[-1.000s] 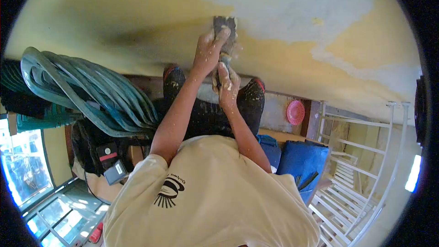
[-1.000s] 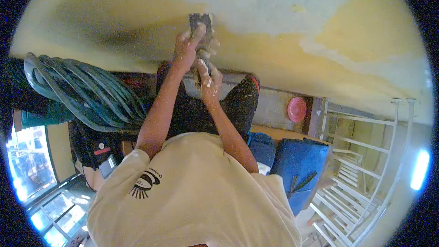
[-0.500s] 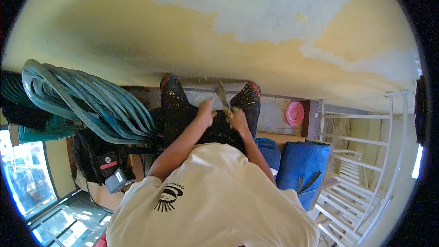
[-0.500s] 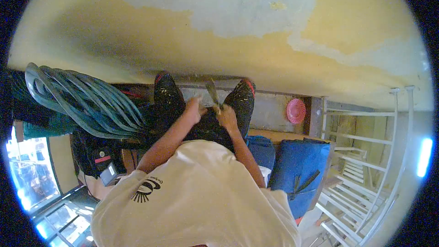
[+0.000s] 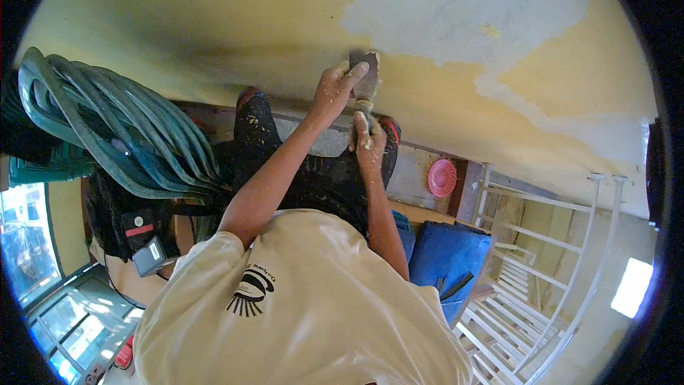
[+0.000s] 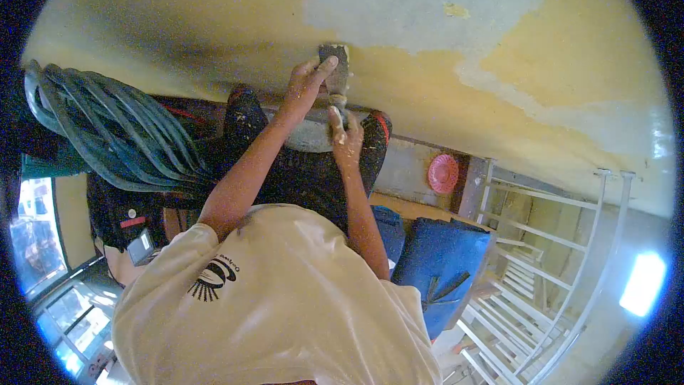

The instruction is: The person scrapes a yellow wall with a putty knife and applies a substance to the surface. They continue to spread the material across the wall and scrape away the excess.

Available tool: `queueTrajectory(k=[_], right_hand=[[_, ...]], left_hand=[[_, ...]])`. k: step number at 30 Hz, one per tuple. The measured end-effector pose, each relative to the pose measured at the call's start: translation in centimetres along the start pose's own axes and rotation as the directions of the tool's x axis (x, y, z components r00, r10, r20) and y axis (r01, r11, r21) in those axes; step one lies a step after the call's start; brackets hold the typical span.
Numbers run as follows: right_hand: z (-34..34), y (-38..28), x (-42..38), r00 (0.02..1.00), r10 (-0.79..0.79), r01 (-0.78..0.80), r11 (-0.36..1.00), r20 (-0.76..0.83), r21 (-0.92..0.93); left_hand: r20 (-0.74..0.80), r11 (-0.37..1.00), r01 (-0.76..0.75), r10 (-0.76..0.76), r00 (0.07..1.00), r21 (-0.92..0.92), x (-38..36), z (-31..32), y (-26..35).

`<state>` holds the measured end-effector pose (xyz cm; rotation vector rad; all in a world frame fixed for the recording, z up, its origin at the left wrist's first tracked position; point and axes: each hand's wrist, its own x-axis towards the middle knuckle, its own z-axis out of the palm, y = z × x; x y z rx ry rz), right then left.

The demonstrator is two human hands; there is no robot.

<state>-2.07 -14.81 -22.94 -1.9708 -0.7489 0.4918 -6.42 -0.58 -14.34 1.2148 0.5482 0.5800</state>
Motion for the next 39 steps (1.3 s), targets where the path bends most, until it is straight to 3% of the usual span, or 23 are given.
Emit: queueTrajectory(k=[2, 5, 6, 9, 11, 13, 15, 16, 18, 20, 21, 23, 25, 28, 31, 32, 35, 36, 39], right_hand=[[1.3, -0.7, 0.2, 0.994, -0.011, 0.014, 1.000, -0.107, 0.024], [1.6, -5.5, -0.5, 0.980, 0.193, -0.143, 0.866, -0.057, 0.480], [1.3, -6.9, -0.6, 0.967, 0.253, -0.218, 0.876, -0.025, 0.429], [2.9, -3.8, 0.2, 0.975, 0.185, -0.149, 0.955, -0.122, 0.257], [3.5, -3.5, 0.0, 0.958, -0.010, 0.064, 0.982, -0.285, 0.179], [2.7, -4.4, 0.5, 0.948, -0.100, 0.122, 0.991, -0.303, 0.055], [1.0, -5.3, 1.4, 0.980, -0.057, 0.043, 0.996, -0.189, -0.080], [0.6, -6.2, 1.4, 0.980, 0.155, -0.146, 0.986, -0.122, 0.086], [1.8, -4.7, 1.0, 0.990, 0.112, -0.095, 0.978, -0.086, 0.185], [1.6, -4.9, 1.4, 0.937, 0.331, -0.348, 0.913, 0.114, 0.212], [2.1, -4.0, 2.1, 0.988, 0.151, -0.152, 0.974, 0.020, 0.168], [3.5, -0.6, 1.5, 0.974, -0.188, 0.194, 0.981, -0.128, 0.031], [3.7, -3.1, 1.0, 0.942, -0.172, 0.213, 0.970, -0.287, 0.119], [3.6, -3.4, 1.3, 0.987, 0.161, -0.139, 0.914, -0.027, 0.381], [2.4, -6.8, 1.0, 0.978, 0.209, -0.193, 0.890, 0.007, 0.412], [2.6, -7.2, 1.3, 0.987, 0.104, -0.036, 0.889, -0.123, 0.457], [2.2, -7.3, 1.2, 0.989, 0.147, -0.132, 0.887, 0.001, 0.443], [3.8, -4.4, 1.4, 0.997, 0.050, -0.012, 0.870, -0.064, 0.493], [4.1, -4.6, 0.8, 0.972, 0.225, -0.218, 0.785, 0.060, 0.580]], left_hand=[[-0.020, 0.997, 0.045, -0.046, 0.999, -0.058, -0.1, 0.5, -0.3], [-0.038, 0.994, 0.077, -0.080, 0.996, -0.078, -0.2, 0.5, 0.5], [-0.040, 0.993, 0.087, -0.090, 0.995, -0.077, -0.3, 0.5, 0.9], [-0.046, 0.999, 0.035, -0.034, 0.998, 0.018, -0.4, 0.3, 1.3], [-0.043, 1.000, 0.014, -0.014, 0.999, -0.019, -0.2, 0.2, 1.3], [-0.038, 0.997, -0.023, 0.020, 0.999, -0.069, 0.2, 0.4, 1.4], [-0.041, 0.990, -0.072, 0.068, 0.997, -0.123, 0.7, 0.5, 1.8], [-0.025, 0.996, -0.055, 0.054, 0.998, -0.072, 0.4, 0.4, 2.3], [-0.027, 0.992, 0.003, -0.007, 1.000, -0.123, 0.1, 0.6, 1.7], [-0.035, 0.991, 0.011, -0.015, 0.999, -0.131, 0.4, 0.3, 1.4], [-0.042, 0.993, -0.003, -0.002, 0.999, -0.115, 0.4, 0.4, 1.9], [-0.048, 0.994, -0.008, 0.003, 0.999, -0.109, 0.0, 0.1, 2.4], [-0.031, 0.991, -0.019, 0.015, 0.999, -0.132, 0.2, 0.2, 3.2], [-0.009, 0.996, 0.045, -0.045, 0.999, -0.074, 0.3, -0.3, 1.3], [-0.018, 0.999, -0.017, 0.016, 1.000, -0.041, 0.7, -0.3, 1.8], [-0.018, 0.998, -0.029, 0.028, 0.999, -0.054, 0.6, -0.1, 2.9], [0.014, 1.000, -0.003, 0.003, 1.000, 0.007, 0.6, -0.2, 3.4], [0.024, 0.999, 0.022, -0.023, 0.999, 0.031, 0.6, -0.5, 2.3], [0.003, 0.998, 0.038, -0.038, 0.999, 0.051, 0.7, -0.6, 1.5]])
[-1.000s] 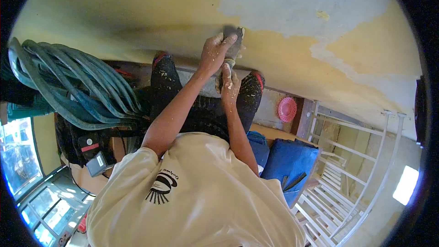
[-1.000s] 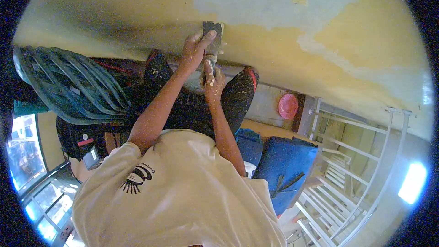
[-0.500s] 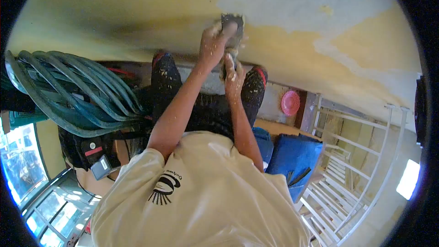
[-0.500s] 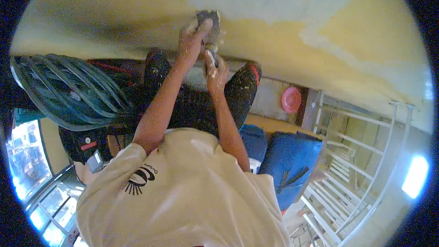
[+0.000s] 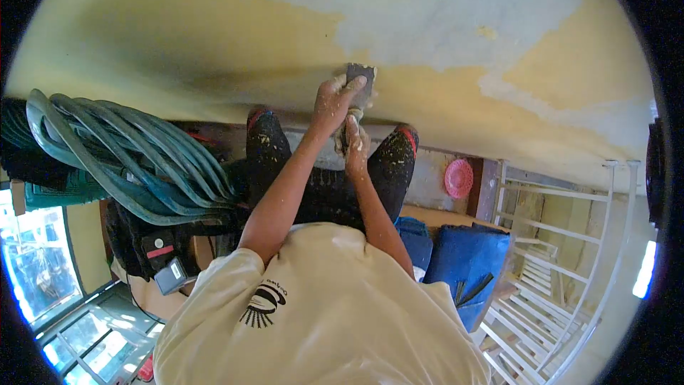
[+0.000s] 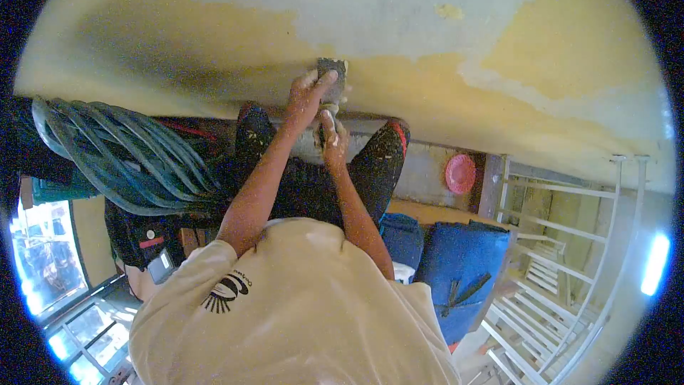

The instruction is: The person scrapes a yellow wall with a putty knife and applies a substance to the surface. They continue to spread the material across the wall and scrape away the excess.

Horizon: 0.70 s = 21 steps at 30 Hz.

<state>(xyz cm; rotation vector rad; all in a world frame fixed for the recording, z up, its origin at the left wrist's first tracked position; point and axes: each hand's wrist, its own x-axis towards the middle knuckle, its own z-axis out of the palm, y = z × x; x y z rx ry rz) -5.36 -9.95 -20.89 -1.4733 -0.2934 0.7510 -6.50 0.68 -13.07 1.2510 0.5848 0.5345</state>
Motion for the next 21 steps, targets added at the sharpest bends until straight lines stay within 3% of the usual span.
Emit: queueTrajectory(k=[2, 4, 8, 9, 11, 14, 17, 18, 20, 21], right_hand=[[0.2, 1.7, 0.8, 0.998, -0.034, 0.038, 0.996, -0.047, 0.087], [0.8, -2.9, -0.9, 1.000, -0.002, 0.004, 0.989, -0.013, 0.145], [0.0, 0.7, -0.3, 0.995, -0.027, 0.026, 1.000, -0.091, -0.017], [0.4, 0.1, -0.8, 0.996, 0.044, -0.036, 0.994, -0.078, 0.101], [0.2, 1.2, 0.7, 0.973, -0.211, 0.192, 0.967, -0.099, -0.170], [-0.2, 1.2, 1.3, 0.877, -0.471, 0.427, 0.856, -0.098, -0.292], [0.6, -1.4, -0.5, 0.992, -0.121, 0.121, 0.992, -0.025, -0.024], [0.5, 2.6, 0.8, 0.992, -0.114, 0.113, 0.993, -0.059, -0.025], [0.9, 3.7, 1.1, 0.978, -0.123, 0.112, 0.991, -0.171, -0.068], [0.8, 3.0, 1.7, 0.959, -0.234, 0.217, 0.969, -0.157, -0.122]], left_hand=[[-0.018, 0.999, 0.022, -0.021, 1.000, 0.034, -0.4, 0.4, 0.7], [-0.007, 1.000, 0.014, -0.014, 1.000, -0.018, -0.8, 0.8, 1.1], [0.023, 1.000, 0.005, -0.005, 1.000, 0.000, -0.1, 0.0, -1.0], [0.012, 1.000, 0.012, -0.011, 1.000, -0.017, -0.5, 0.3, -0.3], [-0.006, 0.996, 0.059, -0.060, 0.998, -0.074, -0.5, 0.5, 0.4], [0.039, 0.998, -0.029, 0.031, 0.999, -0.057, -0.2, 0.6, 3.5], [0.066, 0.995, 0.039, -0.033, 0.997, -0.094, -0.2, -0.3, 0.9], [0.067, 0.993, 0.066, -0.060, 0.996, -0.100, -0.1, -0.4, 0.3], [0.054, 0.999, 0.010, -0.008, 0.999, -0.041, -0.1, -0.3, 0.5], [0.043, 1.000, -0.003, 0.004, 0.999, -0.016, -0.2, -0.3, 0.5]])
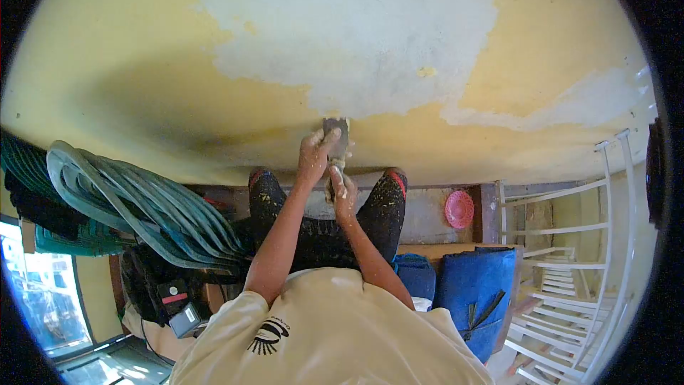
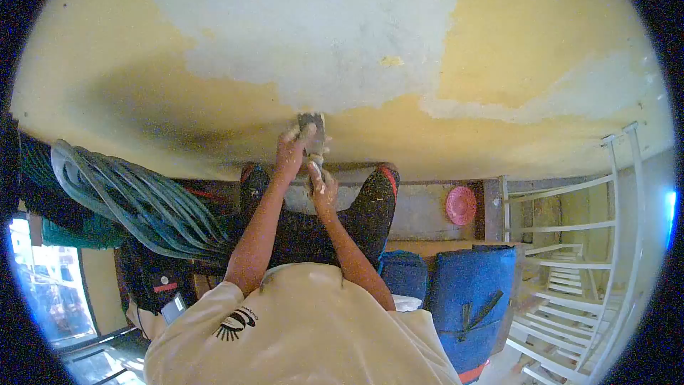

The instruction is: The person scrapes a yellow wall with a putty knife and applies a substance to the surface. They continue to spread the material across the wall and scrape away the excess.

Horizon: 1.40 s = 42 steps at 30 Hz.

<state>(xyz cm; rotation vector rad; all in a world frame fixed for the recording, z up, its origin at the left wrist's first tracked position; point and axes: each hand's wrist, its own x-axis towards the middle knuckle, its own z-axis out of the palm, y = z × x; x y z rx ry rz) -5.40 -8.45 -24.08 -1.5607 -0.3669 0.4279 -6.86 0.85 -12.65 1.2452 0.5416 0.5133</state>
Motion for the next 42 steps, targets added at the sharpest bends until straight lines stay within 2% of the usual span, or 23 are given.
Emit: queueTrajectory(k=[1, 3, 5, 6, 7, 8, 10, 13, 14, 17, 18, 21, 22, 25, 26, 28, 29, 31, 32, 35, 38, 40, 42], right_hand=[[-0.4, -0.8, 0.4, 0.995, -0.097, 0.097, 0.994, 0.005, -0.042], [-1.2, -2.0, -0.9, 0.996, -0.055, 0.054, 0.999, 0.066, 0.007], [-1.2, -3.8, -0.9, 0.968, 0.152, -0.189, 0.965, 0.199, 0.184], [-1.2, -3.6, -1.4, 0.959, 0.219, -0.245, 0.959, 0.179, 0.141], [-1.1, -3.1, -1.6, 0.964, 0.218, -0.239, 0.961, 0.150, 0.137], [-1.1, -2.6, -1.6, 0.968, 0.219, -0.234, 0.963, 0.121, 0.132], [-1.1, -3.4, -1.1, 0.968, 0.223, -0.240, 0.955, 0.112, 0.173], [-1.5, -5.8, -0.6, 0.986, 0.116, -0.133, 0.980, 0.118, 0.148], [-1.8, -4.6, -0.1, 0.975, 0.153, -0.164, 0.985, 0.163, 0.057], [-1.6, -0.9, -0.6, 0.960, 0.253, -0.268, 0.953, 0.117, 0.142], [-2.0, -1.1, -0.5, 0.954, 0.270, -0.278, 0.959, 0.128, 0.048], [-1.9, -2.4, 0.1, 0.998, -0.055, 0.049, 0.986, 0.033, 0.159], [-2.3, -5.1, -0.1, 0.998, 0.025, -0.027, 0.999, 0.059, 0.036], [-2.0, -4.7, -0.8, 0.976, 0.169, -0.188, 0.972, 0.135, 0.142], [-2.0, -4.0, -1.1, 0.973, 0.158, -0.189, 0.964, 0.171, 0.189], [-1.9, -4.3, -1.4, 0.968, 0.211, -0.231, 0.961, 0.137, 0.154], [-1.8, -4.3, -1.3, 0.964, 0.238, -0.253, 0.958, 0.120, 0.136], [-1.8, -5.6, -1.3, 0.975, 0.177, -0.195, 0.972, 0.134, 0.133], [-1.9, -5.9, -1.3, 0.979, 0.143, -0.162, 0.978, 0.143, 0.133], [-1.9, -2.7, -0.8, 0.986, 0.151, -0.149, 0.988, 0.069, -0.033], [-1.6, -3.8, -0.7, 0.988, 0.148, -0.145, 0.987, 0.042, -0.070], [-1.0, -3.6, -0.3, 0.999, -0.007, 0.009, 0.999, 0.045, -0.049], [-1.8, -6.6, -1.0, 0.959, 0.219, -0.234, 0.970, 0.180, 0.062]], left_hand=[[0.000, 1.000, -0.004, 0.004, 1.000, 0.004, -0.2, 0.3, 0.8], [0.000, 1.000, -0.011, 0.011, 1.000, 0.013, 0.0, 0.4, 2.2], [0.007, 0.998, -0.028, 0.027, 1.000, 0.060, 0.2, -0.1, 0.9], [0.007, 0.994, -0.036, 0.035, 0.999, 0.100, -0.1, -0.2, -0.1], [0.007, 0.990, -0.040, 0.040, 0.999, 0.137, -0.2, -0.4, -1.0], [-0.003, 0.998, 0.057, -0.057, 0.998, -0.015, -0.1, -0.3, -1.9], [0.017, 0.999, 0.023, -0.022, 1.000, -0.046, 0.2, 0.2, 0.0], [0.070, 0.999, 0.021, -0.019, 0.997, -0.036, 0.2, 0.4, 1.5], [0.093, 1.000, 0.010, -0.009, 0.996, -0.018, 0.5, 0.3, 2.1], [0.067, 0.996, 0.080, -0.077, 0.995, -0.033, 0.4, 0.2, -0.8], [0.004, 0.996, 0.087, -0.087, 0.996, -0.009, -0.1, 0.9, -0.1], [0.041, 0.991, -0.112, 0.110, 0.993, 0.067, 0.3, 1.0, 0.6], [0.066, 0.998, -0.051, 0.050, 0.997, 0.020, 0.5, 1.1, 1.5], [0.065, 1.000, -0.017, 0.018, 0.998, -0.018, 0.6, 0.8, 0.3], [0.044, 0.999, 0.016, -0.015, 0.999, -0.034, 0.5, 0.7, 0.0], [-0.002, 0.994, 0.082, -0.082, 0.997, -0.072, -0.3, 0.6, -0.3], [0.008, 0.997, 0.033, -0.032, 0.999, -0.063, 0.3, 0.3, -0.2], [0.018, 0.998, -0.020, 0.021, 1.000, -0.055, 0.1, 0.2, 0.4], [0.022, 0.998, 0.005, -0.004, 1.000, -0.064, -0.3, 0.2, 0.4], [0.021, 0.997, 0.020, -0.019, 1.000, -0.073, -0.5, 0.1, 0.7], [-0.003, 0.996, -0.044, 0.043, 0.999, -0.072, 0.3, 0.5, 0.9], [-0.008, 0.998, -0.044, 0.044, 0.999, -0.052, -0.2, 0.5, 2.3], [0.012, 0.998, 0.024, -0.023, 1.000, -0.061, -0.6, 0.2, 1.9]])
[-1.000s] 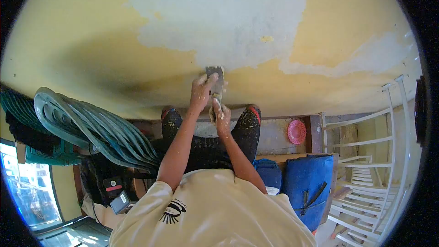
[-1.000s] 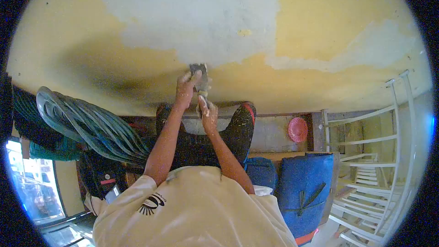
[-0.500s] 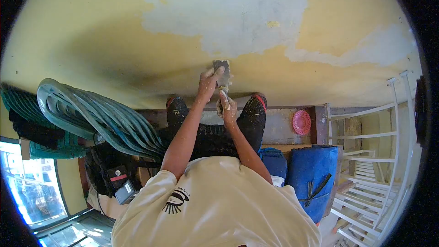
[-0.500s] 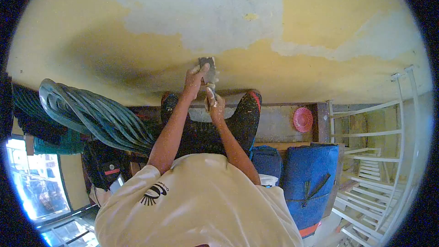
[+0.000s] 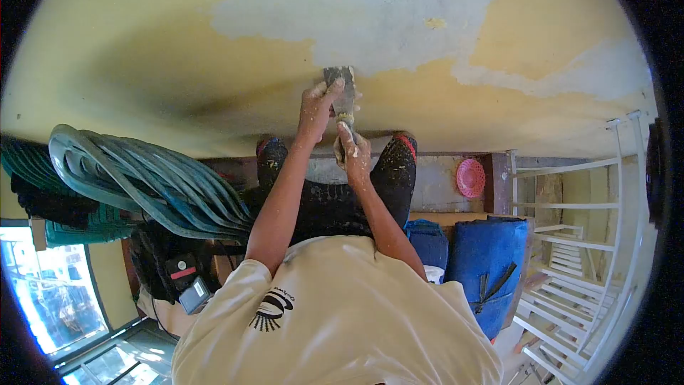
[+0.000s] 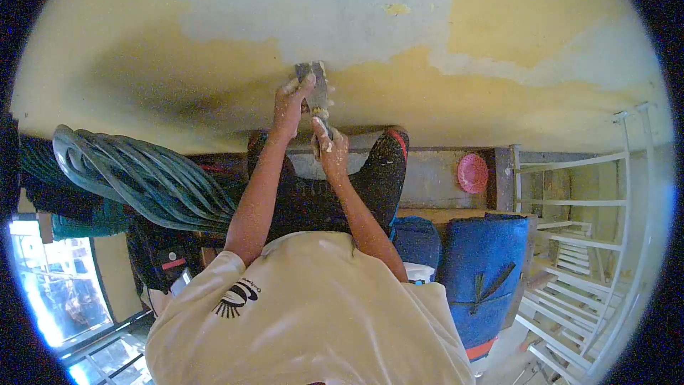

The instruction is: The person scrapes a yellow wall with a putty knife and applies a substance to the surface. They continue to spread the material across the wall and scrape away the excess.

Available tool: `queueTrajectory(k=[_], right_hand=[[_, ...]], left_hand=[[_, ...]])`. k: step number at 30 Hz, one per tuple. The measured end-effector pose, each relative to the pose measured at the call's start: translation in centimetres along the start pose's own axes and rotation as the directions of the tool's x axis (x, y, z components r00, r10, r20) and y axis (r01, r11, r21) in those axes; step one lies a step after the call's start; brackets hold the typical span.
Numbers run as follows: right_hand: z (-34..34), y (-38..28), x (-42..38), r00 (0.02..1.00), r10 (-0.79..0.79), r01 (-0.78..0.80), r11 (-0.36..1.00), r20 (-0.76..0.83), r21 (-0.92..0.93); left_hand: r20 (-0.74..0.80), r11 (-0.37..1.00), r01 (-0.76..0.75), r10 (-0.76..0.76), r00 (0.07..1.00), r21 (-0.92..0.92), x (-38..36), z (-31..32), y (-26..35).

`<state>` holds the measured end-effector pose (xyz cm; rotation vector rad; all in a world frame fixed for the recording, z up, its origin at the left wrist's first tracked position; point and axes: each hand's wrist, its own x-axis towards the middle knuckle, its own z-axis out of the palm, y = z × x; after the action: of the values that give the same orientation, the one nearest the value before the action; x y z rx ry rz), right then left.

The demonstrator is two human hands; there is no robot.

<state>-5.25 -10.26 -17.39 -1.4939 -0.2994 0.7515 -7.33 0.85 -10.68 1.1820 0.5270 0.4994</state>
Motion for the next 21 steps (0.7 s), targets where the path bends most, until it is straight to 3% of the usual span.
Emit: queueTrajectory(k=[2, 4, 6, 8, 11, 14, 17, 18, 20, 21], right_hand=[[0.3, 2.3, 0.1, 0.997, 0.028, -0.030, 0.999, -0.070, -0.032], [0.6, 2.0, 0.2, 0.993, 0.028, -0.034, 0.998, -0.117, -0.049], [1.0, 2.3, 0.4, 0.983, -0.139, 0.135, 0.990, -0.120, -0.037], [0.5, 0.1, -0.8, 0.997, 0.069, -0.067, 0.995, -0.023, 0.073], [0.4, 3.7, 0.5, 0.986, -0.007, -0.014, 0.992, -0.168, -0.127], [0.4, -0.4, -0.4, 0.994, 0.096, -0.100, 0.991, -0.050, -0.090], [0.3, 1.9, 0.5, 0.995, 0.009, -0.023, 0.990, -0.101, -0.139], [0.4, 4.4, 1.0, 0.978, -0.117, 0.079, 0.973, -0.171, -0.216], [0.4, 4.7, 1.1, 0.968, -0.215, 0.198, 0.971, -0.127, -0.138], [0.5, 3.2, 0.7, 0.982, -0.128, 0.111, 0.986, -0.136, -0.127]], left_hand=[[0.005, 0.998, 0.056, -0.056, 0.998, -0.013, 0.2, -0.4, -0.5], [-0.027, 1.000, 0.018, -0.018, 0.999, -0.021, 0.1, 0.2, -0.1], [-0.032, 1.000, 0.010, -0.011, 0.999, -0.020, 0.0, 0.2, -0.1], [-0.009, 1.000, 0.016, -0.016, 1.000, -0.008, 0.0, 0.0, 0.3], [0.007, 1.000, 0.016, -0.016, 1.000, 0.009, 0.6, -0.7, -1.4], [0.044, 0.999, 0.022, -0.024, 0.999, 0.033, 0.6, -0.5, 0.3], [0.030, 1.000, 0.011, -0.012, 0.999, 0.011, 0.4, -0.4, 0.1], [0.002, 1.000, 0.020, -0.020, 1.000, 0.003, 0.3, -0.4, -0.2], [-0.049, 0.999, 0.029, -0.030, 0.998, -0.016, 0.5, -0.1, -1.1], [-0.028, 0.999, 0.026, -0.026, 0.999, -0.021, 0.7, -0.2, -0.5]])
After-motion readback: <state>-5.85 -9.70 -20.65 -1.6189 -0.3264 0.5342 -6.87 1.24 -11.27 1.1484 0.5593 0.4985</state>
